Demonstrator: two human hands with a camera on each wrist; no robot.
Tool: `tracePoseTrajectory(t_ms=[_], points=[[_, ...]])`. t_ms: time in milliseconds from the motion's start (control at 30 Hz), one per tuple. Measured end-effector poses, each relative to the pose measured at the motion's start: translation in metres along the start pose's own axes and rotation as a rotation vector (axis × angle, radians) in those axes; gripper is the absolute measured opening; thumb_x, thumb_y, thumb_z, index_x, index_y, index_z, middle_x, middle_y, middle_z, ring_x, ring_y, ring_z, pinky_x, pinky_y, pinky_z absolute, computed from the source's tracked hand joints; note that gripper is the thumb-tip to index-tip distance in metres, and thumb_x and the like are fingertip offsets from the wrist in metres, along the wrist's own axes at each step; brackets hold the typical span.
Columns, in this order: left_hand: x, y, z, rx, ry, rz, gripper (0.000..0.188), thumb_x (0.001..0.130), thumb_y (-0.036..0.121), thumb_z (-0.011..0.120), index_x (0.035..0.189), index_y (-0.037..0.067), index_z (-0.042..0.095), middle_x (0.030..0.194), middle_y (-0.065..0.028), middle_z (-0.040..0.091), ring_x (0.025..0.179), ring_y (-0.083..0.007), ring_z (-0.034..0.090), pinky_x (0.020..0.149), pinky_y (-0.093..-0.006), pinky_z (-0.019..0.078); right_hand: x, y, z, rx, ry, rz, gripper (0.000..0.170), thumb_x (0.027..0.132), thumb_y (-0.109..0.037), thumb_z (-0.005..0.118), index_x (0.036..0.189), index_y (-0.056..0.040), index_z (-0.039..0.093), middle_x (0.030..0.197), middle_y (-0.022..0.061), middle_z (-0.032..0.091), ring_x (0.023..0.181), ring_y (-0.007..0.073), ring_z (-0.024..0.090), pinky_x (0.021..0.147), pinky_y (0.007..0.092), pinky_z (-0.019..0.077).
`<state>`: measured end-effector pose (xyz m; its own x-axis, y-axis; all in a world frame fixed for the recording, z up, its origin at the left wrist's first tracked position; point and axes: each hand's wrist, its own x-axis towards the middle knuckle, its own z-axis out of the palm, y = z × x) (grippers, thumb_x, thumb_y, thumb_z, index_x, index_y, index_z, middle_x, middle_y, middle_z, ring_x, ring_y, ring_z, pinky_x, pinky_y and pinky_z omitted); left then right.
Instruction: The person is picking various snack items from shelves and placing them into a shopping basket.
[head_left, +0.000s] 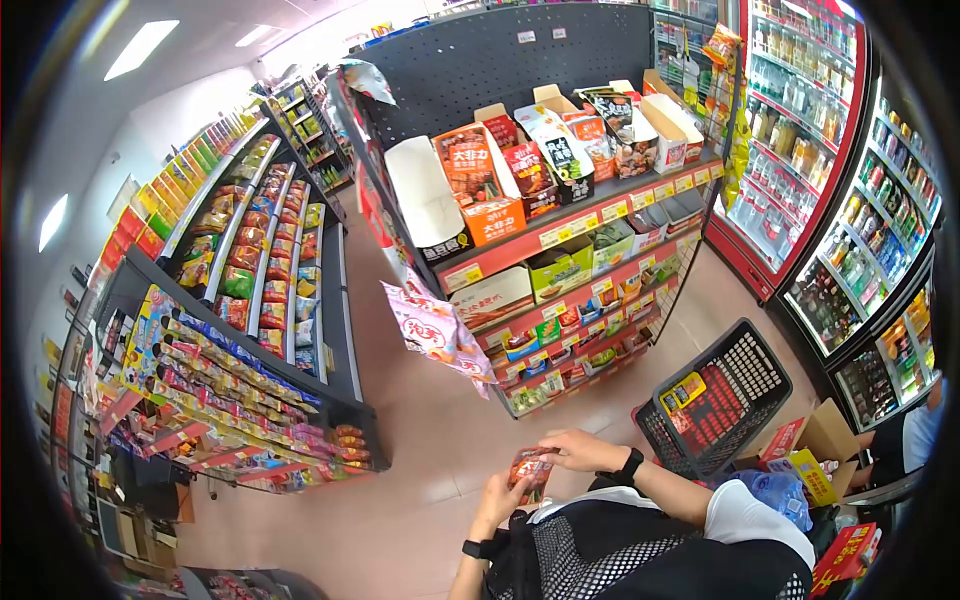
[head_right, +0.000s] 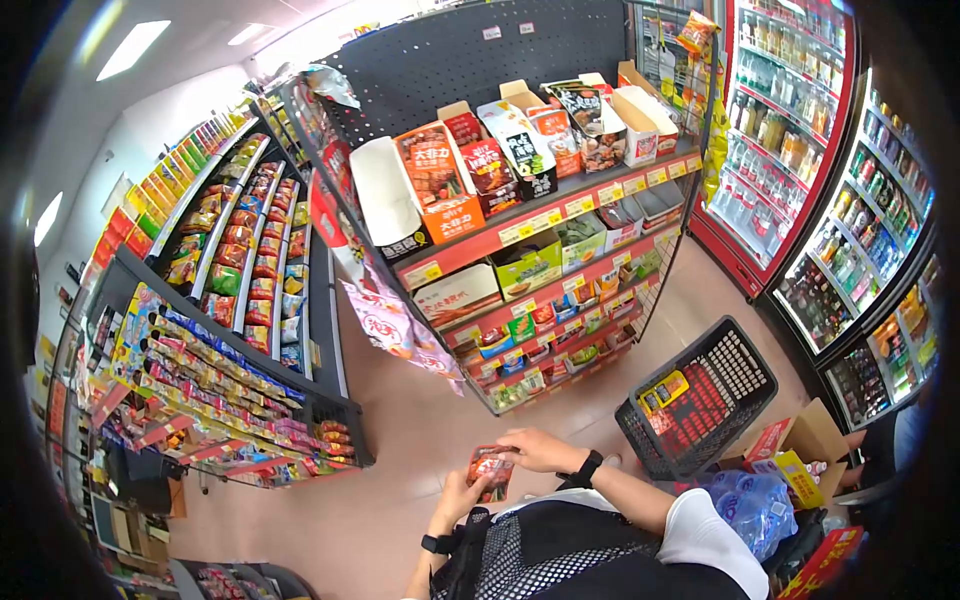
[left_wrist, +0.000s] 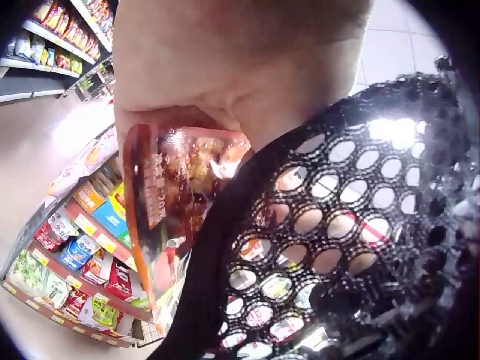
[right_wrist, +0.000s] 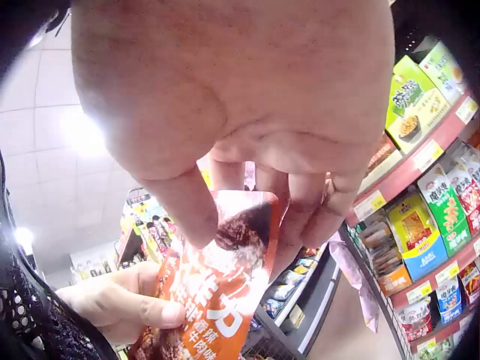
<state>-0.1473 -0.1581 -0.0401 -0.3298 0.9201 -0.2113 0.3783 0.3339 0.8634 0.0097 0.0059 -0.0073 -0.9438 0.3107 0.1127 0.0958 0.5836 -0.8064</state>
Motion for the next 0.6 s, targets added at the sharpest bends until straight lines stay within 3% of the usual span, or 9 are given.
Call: tracePoseTrajectory(t_ms=[267, 333, 400, 433, 533, 600], points=[[0.016, -0.002, -0.013, -0.088, 0.067, 0.061, 0.034, 0.084, 0.029, 0.068, 0.080, -0.005, 0.064, 0.062, -0.0177, 0.063, 0.052, -0.0246, 0.060, 0.052, -0.0370, 0.0462, 0.041, -0.043, -0.026, -0.078, -0.038, -0.005, 0.021, 0.084, -0.015, 0.061, 0.101, -0.0038, 0.060, 0.090, 0.0181, 0.064, 0.085, 0.0362, 0.061, 0.073, 0.0436, 0.0476], [0.024, 0.021, -0.021, -0.140, 0.092, 0.170, 0.035, 0.083, 0.031, 0.068, 0.080, -0.004, 0.065, 0.062, -0.0186, 0.062, 0.051, -0.0265, 0.060, 0.052, -0.0370, 0.0463, 0.047, -0.043, -0.043, -0.121, -0.028, 0.005, 0.020, 0.083, -0.014, 0.061, 0.100, -0.0031, 0.061, 0.089, 0.0167, 0.064, 0.085, 0.0357, 0.061, 0.074, 0.0426, 0.0483], [0.038, 0.011, -0.021, -0.036, 0.062, 0.243, 0.031, 0.083, 0.029, 0.068, 0.085, -0.001, 0.066, 0.065, -0.0182, 0.064, 0.055, -0.0259, 0.062, 0.053, -0.0367, 0.0465, 0.054, -0.040, -0.067, -0.220, 0.153, -0.134, 0.021, 0.083, -0.015, 0.060, 0.102, -0.0054, 0.061, 0.092, 0.0171, 0.065, 0.087, 0.0353, 0.061, 0.075, 0.0425, 0.0484], [0.042, 0.010, -0.024, 0.052, -0.030, 0.138, 0.024, 0.086, 0.021, 0.066, 0.099, 0.001, 0.068, 0.077, -0.0111, 0.070, 0.067, -0.0149, 0.067, 0.062, -0.0285, 0.0517, 0.058, -0.040, -0.086, -0.237, 0.171, -0.131, 0.021, 0.083, -0.013, 0.060, 0.102, -0.0053, 0.062, 0.092, 0.0165, 0.065, 0.088, 0.0351, 0.061, 0.076, 0.0419, 0.0486], [0.049, 0.001, -0.024, -0.138, -0.030, 0.202, 0.021, 0.087, 0.016, 0.064, 0.103, 0.001, 0.066, 0.085, -0.0116, 0.071, 0.073, -0.0159, 0.068, 0.067, -0.0275, 0.0535, 0.066, -0.049, -0.152, -0.383, 0.364, -0.152, 0.020, 0.081, -0.007, 0.058, 0.101, -0.0044, 0.063, 0.094, 0.0154, 0.064, 0.089, 0.0338, 0.061, 0.078, 0.0410, 0.0484], [0.053, -0.001, -0.031, -0.084, -0.065, 0.176, 0.020, 0.088, 0.011, 0.062, 0.105, 0.001, 0.065, 0.090, -0.0119, 0.071, 0.077, -0.0169, 0.069, 0.071, -0.0273, 0.0546, 0.079, -0.062, -0.202, -0.441, 0.504, -0.176, 0.020, 0.080, -0.002, 0.057, 0.099, -0.0040, 0.064, 0.092, 0.0151, 0.064, 0.089, 0.0326, 0.060, 0.078, 0.0397, 0.0480]])
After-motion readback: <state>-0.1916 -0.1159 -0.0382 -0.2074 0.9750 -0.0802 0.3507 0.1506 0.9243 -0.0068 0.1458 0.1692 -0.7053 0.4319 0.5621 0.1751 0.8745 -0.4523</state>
